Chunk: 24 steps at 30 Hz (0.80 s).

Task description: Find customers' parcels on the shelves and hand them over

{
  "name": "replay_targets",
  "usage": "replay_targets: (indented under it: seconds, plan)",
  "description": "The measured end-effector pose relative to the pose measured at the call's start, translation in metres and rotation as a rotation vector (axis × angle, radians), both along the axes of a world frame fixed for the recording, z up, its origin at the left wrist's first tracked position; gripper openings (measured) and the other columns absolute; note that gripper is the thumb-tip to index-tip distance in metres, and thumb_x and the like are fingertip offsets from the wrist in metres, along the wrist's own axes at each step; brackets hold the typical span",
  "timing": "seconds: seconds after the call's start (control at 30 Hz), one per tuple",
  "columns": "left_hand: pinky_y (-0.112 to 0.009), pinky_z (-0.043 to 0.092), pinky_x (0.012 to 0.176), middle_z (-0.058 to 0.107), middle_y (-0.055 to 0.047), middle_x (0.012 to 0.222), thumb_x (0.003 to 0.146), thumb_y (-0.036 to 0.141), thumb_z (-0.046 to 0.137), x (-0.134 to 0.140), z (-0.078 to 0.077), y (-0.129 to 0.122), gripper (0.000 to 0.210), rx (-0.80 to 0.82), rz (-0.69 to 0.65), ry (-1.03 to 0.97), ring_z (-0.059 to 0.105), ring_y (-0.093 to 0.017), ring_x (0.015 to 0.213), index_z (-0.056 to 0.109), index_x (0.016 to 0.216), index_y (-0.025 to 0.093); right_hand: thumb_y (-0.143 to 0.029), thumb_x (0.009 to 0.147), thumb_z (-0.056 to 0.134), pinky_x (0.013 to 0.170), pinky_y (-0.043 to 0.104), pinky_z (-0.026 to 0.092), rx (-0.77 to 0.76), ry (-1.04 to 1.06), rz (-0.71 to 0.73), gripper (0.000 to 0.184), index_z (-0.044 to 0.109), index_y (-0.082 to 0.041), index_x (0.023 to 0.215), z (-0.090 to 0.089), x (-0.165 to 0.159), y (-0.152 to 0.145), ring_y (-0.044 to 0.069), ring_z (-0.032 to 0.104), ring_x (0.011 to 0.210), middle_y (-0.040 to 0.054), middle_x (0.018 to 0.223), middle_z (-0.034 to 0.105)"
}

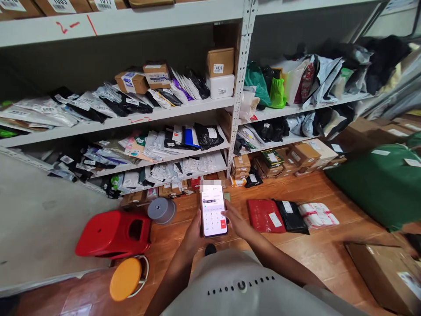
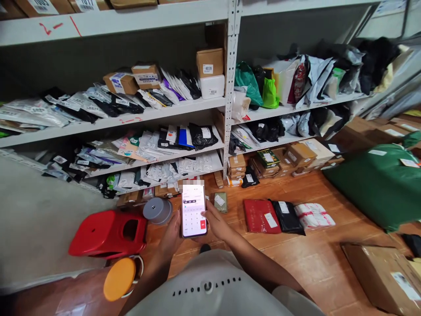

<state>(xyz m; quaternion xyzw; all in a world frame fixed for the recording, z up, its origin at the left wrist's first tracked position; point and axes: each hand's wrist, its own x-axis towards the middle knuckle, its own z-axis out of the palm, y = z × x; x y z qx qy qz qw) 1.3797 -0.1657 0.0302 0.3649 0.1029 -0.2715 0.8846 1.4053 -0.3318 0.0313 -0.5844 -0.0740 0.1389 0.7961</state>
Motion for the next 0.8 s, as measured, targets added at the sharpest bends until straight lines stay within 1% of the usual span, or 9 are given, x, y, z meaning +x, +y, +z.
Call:
replay_targets:
  seconds: [0.13, 0.27, 0.37, 0.47, 0.53, 0.6, 0.7, 0.73, 0.8]
  plan:
    - [-0.045, 0.055, 0.073, 0.062, -0.014, 0.124, 0.085, 0.056, 0.056, 0.014, 0.002, 0.015, 0.077, -0.002, -0.008, -0.033, 0.066, -0.033, 0.095, 0.023, 0.149, 0.030, -0.029, 0.079, 0.054, 0.090, 0.038, 0.045, 0.002, 0.021, -0.040, 0.037, 0.062, -0.025, 0.114, -0.005, 0.007, 0.017, 0.025, 0.059, 0.107, 0.0026, 0.113, 0.068]
    - [-0.040, 0.055, 0.061, 0.062, -0.013, 0.124, 0.086, 0.048, 0.057, 0.025, -0.002, 0.028, 0.078, -0.036, -0.045, -0.034, 0.067, -0.033, 0.091, 0.016, 0.150, 0.033, -0.028, 0.078, 0.055, 0.085, 0.037, 0.048, 0.025, 0.037, -0.055, 0.037, 0.062, -0.026, 0.114, -0.009, 0.013, 0.029, 0.025, 0.060, 0.105, 0.0024, 0.108, 0.069]
    - [-0.042, 0.056, 0.067, 0.062, -0.010, 0.124, 0.086, 0.041, 0.059, 0.032, -0.003, 0.036, 0.079, -0.041, -0.067, -0.054, 0.066, -0.031, 0.093, 0.014, 0.150, 0.033, -0.026, 0.077, 0.054, 0.087, 0.036, 0.047, 0.016, 0.013, -0.063, 0.038, 0.061, -0.026, 0.115, -0.009, 0.017, 0.035, 0.024, 0.060, 0.105, 0.0021, 0.110, 0.068]
    - [-0.041, 0.054, 0.080, 0.063, -0.008, 0.125, 0.083, 0.032, 0.061, 0.038, 0.000, 0.041, 0.075, -0.025, 0.015, -0.071, 0.063, -0.030, 0.104, 0.024, 0.148, 0.028, -0.024, 0.078, 0.053, 0.088, 0.036, 0.046, 0.017, -0.006, -0.077, 0.036, 0.060, -0.025, 0.114, -0.007, 0.020, 0.042, 0.023, 0.060, 0.102, 0.0021, 0.111, 0.067]
    - [-0.040, 0.053, 0.087, 0.063, -0.008, 0.125, 0.080, 0.028, 0.063, 0.040, 0.002, 0.044, 0.072, -0.026, 0.059, -0.085, 0.059, -0.030, 0.112, 0.033, 0.146, 0.025, -0.025, 0.078, 0.057, 0.088, 0.037, 0.047, 0.006, -0.016, -0.090, 0.034, 0.060, -0.024, 0.112, -0.005, 0.022, 0.049, 0.023, 0.061, 0.100, 0.0024, 0.109, 0.067]
    - [-0.042, 0.052, 0.088, 0.062, -0.008, 0.126, 0.079, 0.027, 0.063, 0.042, 0.004, 0.048, 0.071, -0.037, 0.026, -0.085, 0.058, -0.031, 0.114, 0.036, 0.144, 0.025, -0.028, 0.078, 0.063, 0.086, 0.037, 0.047, -0.023, -0.023, -0.120, 0.034, 0.058, -0.024, 0.111, -0.003, 0.023, 0.058, 0.023, 0.061, 0.097, 0.0029, 0.107, 0.067]
    - [-0.045, 0.053, 0.086, 0.060, -0.008, 0.129, 0.080, 0.027, 0.062, 0.043, 0.006, 0.056, 0.072, -0.040, -0.064, -0.070, 0.058, -0.032, 0.112, 0.032, 0.146, 0.029, -0.032, 0.077, 0.068, 0.087, 0.037, 0.048, -0.061, -0.031, -0.194, 0.039, 0.055, -0.024, 0.113, -0.001, 0.023, 0.069, 0.023, 0.062, 0.098, 0.0045, 0.109, 0.066]
    - [-0.046, 0.054, 0.085, 0.060, -0.007, 0.130, 0.079, 0.027, 0.062, 0.043, 0.007, 0.058, 0.074, -0.038, -0.078, -0.067, 0.059, -0.032, 0.112, 0.031, 0.146, 0.031, -0.032, 0.077, 0.069, 0.088, 0.038, 0.048, -0.061, -0.035, -0.197, 0.040, 0.055, -0.024, 0.114, -0.001, 0.023, 0.070, 0.023, 0.061, 0.100, 0.0047, 0.110, 0.065]
    - [-0.045, 0.056, 0.080, 0.060, -0.007, 0.129, 0.078, 0.028, 0.063, 0.044, 0.007, 0.062, 0.077, -0.042, -0.088, -0.068, 0.059, -0.033, 0.110, 0.029, 0.147, 0.032, -0.027, 0.074, 0.070, 0.091, 0.039, 0.046, -0.050, -0.054, -0.142, 0.046, 0.054, -0.024, 0.117, 0.000, 0.022, 0.070, 0.024, 0.060, 0.103, 0.0042, 0.110, 0.065]
